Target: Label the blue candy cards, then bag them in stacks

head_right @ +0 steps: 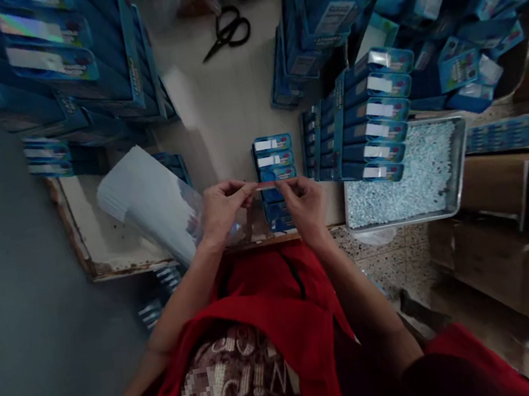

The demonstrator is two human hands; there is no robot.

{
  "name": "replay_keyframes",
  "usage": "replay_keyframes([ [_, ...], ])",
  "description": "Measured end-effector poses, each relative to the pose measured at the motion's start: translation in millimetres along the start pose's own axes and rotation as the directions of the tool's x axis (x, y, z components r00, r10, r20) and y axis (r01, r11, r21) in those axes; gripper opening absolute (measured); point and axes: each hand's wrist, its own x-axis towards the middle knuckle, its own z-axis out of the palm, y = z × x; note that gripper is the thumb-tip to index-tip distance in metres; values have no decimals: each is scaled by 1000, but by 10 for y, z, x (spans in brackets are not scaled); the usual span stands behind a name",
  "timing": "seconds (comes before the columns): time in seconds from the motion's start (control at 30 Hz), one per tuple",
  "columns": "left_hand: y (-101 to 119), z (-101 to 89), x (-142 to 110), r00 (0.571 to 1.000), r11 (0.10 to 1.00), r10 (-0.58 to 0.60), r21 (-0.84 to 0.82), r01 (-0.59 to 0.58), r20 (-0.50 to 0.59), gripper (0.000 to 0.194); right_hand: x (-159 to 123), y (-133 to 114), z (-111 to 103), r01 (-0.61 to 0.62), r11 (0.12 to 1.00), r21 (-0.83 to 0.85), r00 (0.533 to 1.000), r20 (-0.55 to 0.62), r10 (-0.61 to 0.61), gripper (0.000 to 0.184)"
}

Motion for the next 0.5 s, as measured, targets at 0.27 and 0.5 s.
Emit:
replay_keyframes([
  [0.27, 20, 108, 146, 998, 999, -27, 17, 29, -63, 28, 255, -1, 54, 9, 992, -125, 997, 80, 1, 32],
  [0.5, -328, 214, 465, 963, 951, -270, -148, 270, 25, 44, 439, 121, 65, -116, 984, -139, 993, -24, 114, 43],
])
